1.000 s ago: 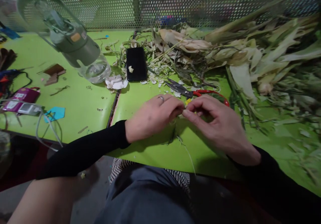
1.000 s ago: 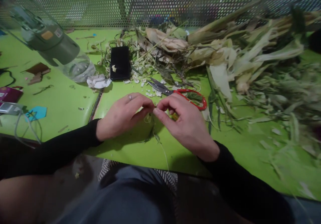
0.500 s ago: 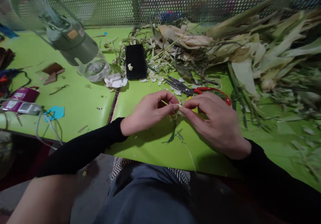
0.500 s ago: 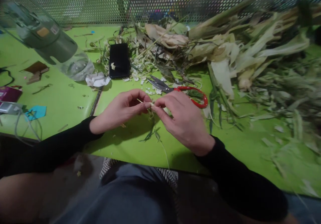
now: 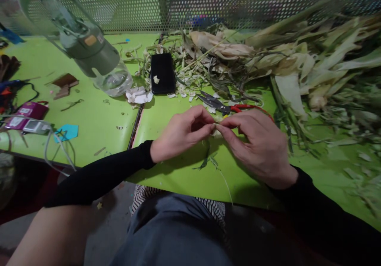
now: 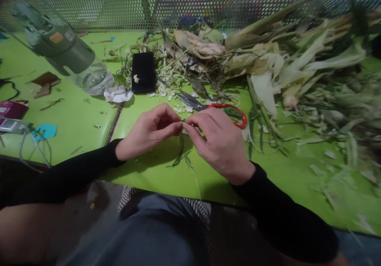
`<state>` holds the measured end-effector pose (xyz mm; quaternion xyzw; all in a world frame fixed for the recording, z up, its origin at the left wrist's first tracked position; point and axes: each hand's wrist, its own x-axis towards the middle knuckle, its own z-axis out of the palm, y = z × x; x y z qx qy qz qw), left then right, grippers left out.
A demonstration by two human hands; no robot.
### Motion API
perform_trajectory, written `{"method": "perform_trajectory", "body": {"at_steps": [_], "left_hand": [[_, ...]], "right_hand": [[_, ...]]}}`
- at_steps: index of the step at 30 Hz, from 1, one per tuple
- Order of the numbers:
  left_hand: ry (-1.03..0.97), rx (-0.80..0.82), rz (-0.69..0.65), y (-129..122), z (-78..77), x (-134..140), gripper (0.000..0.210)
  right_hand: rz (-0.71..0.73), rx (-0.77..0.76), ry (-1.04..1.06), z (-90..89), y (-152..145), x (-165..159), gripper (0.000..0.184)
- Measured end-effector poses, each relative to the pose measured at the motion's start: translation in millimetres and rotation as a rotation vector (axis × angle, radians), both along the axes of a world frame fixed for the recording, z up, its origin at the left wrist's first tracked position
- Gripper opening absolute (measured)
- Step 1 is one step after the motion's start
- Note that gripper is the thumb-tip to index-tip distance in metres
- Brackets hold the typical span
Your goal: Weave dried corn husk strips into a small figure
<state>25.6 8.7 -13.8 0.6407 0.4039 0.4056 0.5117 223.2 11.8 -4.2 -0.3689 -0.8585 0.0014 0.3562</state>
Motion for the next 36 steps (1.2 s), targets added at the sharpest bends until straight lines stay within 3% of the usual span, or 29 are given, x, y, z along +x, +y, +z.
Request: {"method": "perform_trajectory", "body": {"at_steps": [6, 10, 15, 18, 23, 26, 29, 32, 36], "left_hand": [[0.156, 0.249, 0.067, -4.0, -2.6, 0.5, 0.011], [0.124, 0.309, 0.073, -4.0, -6.7, 1.6, 0.012], [-0.051, 0.113, 0.055, -0.1, -5.7, 3.6, 0.016], [-0.116, -0.045, 0.020, 4.7, -3.9, 1.2, 0.021], [-0.124, -0.315, 0.009, 12.1, -2.5, -2.6, 0.011], [-0.195, -0.452, -0.001, 14.1, -0.3, -1.9, 0.009], [-0.292, -0.572, -0.026, 14.9, 2.6, -2.1, 0.012], [-0.339, -0.616, -0.040, 15.2, 4.9, -4.4, 0.010], [-0.294, -0.531, -0.044, 13.9, 8.2, -6.9, 0.016]], "right_hand": [[-0.052, -0.063, 0.055, 3.6, -5.4, -4.0, 0.008], [-0.043, -0.159, 0.178, 4.3, -6.6, -6.4, 0.008], [-0.064, -0.404, 0.267, 3.0, -4.2, -6.6, 0.007], [-0.052, -0.465, 0.282, 1.9, -3.3, -8.0, 0.007], [-0.035, -0.561, 0.245, -4.0, 0.6, -8.7, 0.011], [-0.023, -0.576, 0.194, -6.4, 7.7, -3.5, 0.016], [0.003, -0.468, 0.137, -5.8, 15.5, 3.5, 0.023], [0.044, -0.445, 0.116, -4.6, 19.6, 7.2, 0.017], [0.058, -0.665, 0.217, -5.5, 18.2, 4.8, 0.027]]}}
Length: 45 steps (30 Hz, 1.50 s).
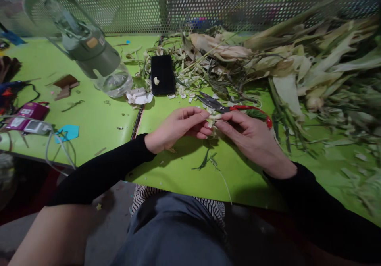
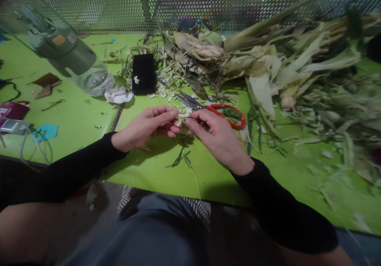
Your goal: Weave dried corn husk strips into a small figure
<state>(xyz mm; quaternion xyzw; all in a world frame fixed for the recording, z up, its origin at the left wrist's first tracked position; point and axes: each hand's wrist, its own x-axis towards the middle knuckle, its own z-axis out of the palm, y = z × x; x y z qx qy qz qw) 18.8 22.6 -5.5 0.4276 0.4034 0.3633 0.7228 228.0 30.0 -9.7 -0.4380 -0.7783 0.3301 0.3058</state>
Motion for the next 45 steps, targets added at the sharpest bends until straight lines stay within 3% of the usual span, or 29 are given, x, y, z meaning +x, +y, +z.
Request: {"method": "perform_trajectory", "body": {"at_steps": [6, 14, 25, 32, 40, 45], "left_hand": [[0.172, 0.243, 0.019, -1.5, -3.1, 1.0, 0.033], [0.134, 0.297, 0.028, 0.4, -9.3, 0.7, 0.028], [0.158, 0.253, -0.001, -0.7, -7.1, 1.9, 0.020], [0.119, 0.335, -0.024, 0.0, -13.3, 2.8, 0.021], [0.308, 0.703, 0.046, -3.4, -20.9, 3.7, 0.018], [0.585, 1.156, 0.131, -7.2, -22.2, 2.5, 0.018]], "right_hand": [[-0.084, -0.083, 0.086, 0.8, -5.4, -4.9, 0.034], [-0.053, -0.220, 0.178, 1.7, -6.6, -8.0, 0.033], [-0.137, -0.030, 0.205, -9.5, -7.9, -1.3, 0.028], [-0.115, 0.068, 0.163, -3.3, -12.0, -4.6, 0.017], [-0.161, -0.126, 0.271, 2.2, -13.8, -8.6, 0.019], [-0.171, -0.122, 0.297, 2.9, -14.7, -8.6, 0.016]]}}
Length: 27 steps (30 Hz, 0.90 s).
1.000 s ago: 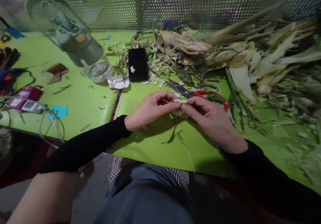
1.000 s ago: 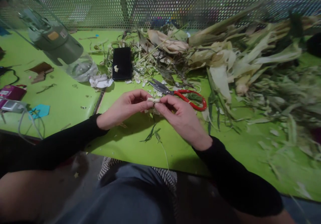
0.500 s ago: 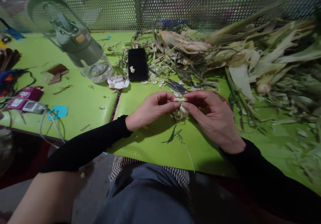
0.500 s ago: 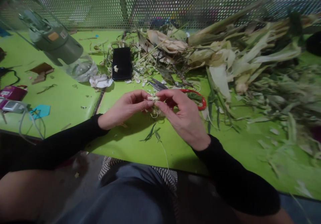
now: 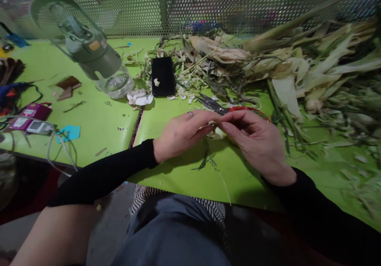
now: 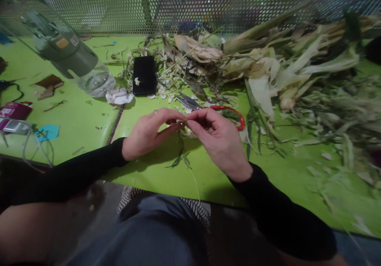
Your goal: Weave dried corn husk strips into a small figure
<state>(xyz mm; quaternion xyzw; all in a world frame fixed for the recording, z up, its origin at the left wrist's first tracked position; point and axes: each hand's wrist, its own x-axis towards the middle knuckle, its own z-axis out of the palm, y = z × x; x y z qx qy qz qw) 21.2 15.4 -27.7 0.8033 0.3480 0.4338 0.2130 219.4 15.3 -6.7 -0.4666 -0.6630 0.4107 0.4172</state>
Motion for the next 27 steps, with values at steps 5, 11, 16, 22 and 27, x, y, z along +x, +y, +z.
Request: {"method": "perform_trajectory", "body": {"at_steps": [5, 11, 16, 22, 27], "left_hand": [[0.105, 0.104, 0.086, -2.0, 3.6, 1.1, 0.015], [0.049, -0.088, 0.073, -3.4, 12.7, 0.5, 0.019], [0.044, -0.181, 0.056, -0.1, 18.0, -1.5, 0.019], [0.054, -0.230, -0.028, 3.1, 22.2, -6.1, 0.026], [0.025, -0.275, -0.047, 2.0, 21.0, -6.7, 0.031]], "right_hand": [[-0.013, 0.001, 0.002, 2.2, -2.3, -0.9, 0.012], [-0.035, -0.006, 0.004, 6.9, -5.4, -4.0, 0.011], [-0.046, 0.005, -0.008, 7.0, -6.3, -3.6, 0.017], [-0.041, 0.015, -0.027, 5.9, -6.5, -3.1, 0.018], [-0.022, 0.132, -0.137, 3.3, -6.6, -0.2, 0.018]]}}
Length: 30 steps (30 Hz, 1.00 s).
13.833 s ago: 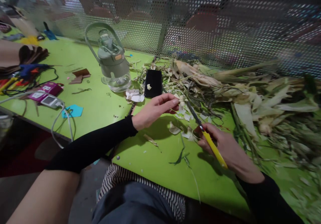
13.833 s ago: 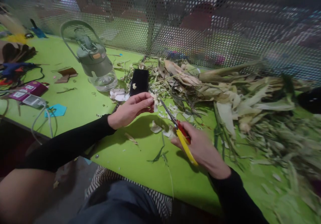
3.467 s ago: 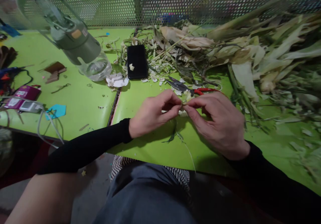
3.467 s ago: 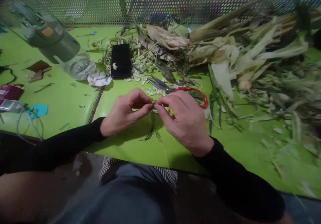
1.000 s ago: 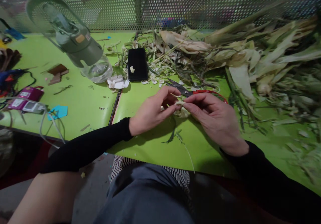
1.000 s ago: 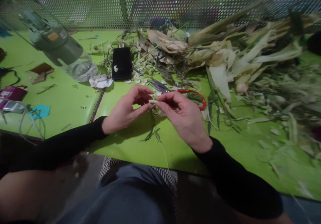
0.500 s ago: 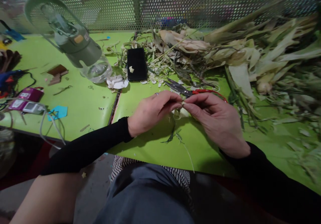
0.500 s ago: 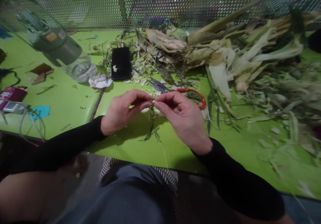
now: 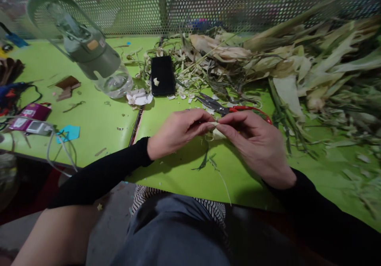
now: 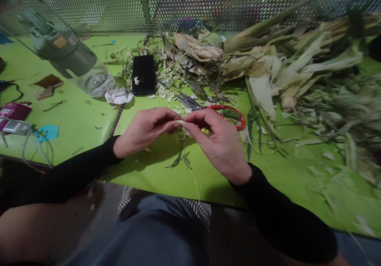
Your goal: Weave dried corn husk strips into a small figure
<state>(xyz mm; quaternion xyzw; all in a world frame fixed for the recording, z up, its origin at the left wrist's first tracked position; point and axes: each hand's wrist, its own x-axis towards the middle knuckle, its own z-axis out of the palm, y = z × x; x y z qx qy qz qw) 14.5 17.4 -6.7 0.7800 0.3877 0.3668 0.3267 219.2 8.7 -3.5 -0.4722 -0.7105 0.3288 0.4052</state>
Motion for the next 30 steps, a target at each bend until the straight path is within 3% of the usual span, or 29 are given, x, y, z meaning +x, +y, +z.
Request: {"method": "perform_trajectory", "body": {"at_steps": [5, 11, 17, 22, 30], "left_hand": [[0.016, 0.056, 0.025, 0.0, -2.9, 1.4, 0.027], [0.132, 0.184, 0.045, -1.0, -5.4, 1.6, 0.018], [0.150, 0.197, 0.057, -1.3, -6.4, 2.6, 0.016], [0.100, 0.126, 0.050, -1.6, -3.6, 2.5, 0.016], [0.026, -0.217, 0.010, -1.5, 2.7, 1.3, 0.016]], "right_hand": [[-0.012, 0.109, -0.164, 2.6, 0.2, 1.8, 0.016], [0.010, 0.088, -0.164, 2.9, 0.0, -0.5, 0.017], [0.046, 0.067, -0.151, 2.1, -0.1, -0.3, 0.026], [0.028, 0.004, -0.109, 0.9, 1.2, 1.1, 0.020], [0.077, 0.109, -0.187, 3.6, 1.4, -0.7, 0.006]]}}
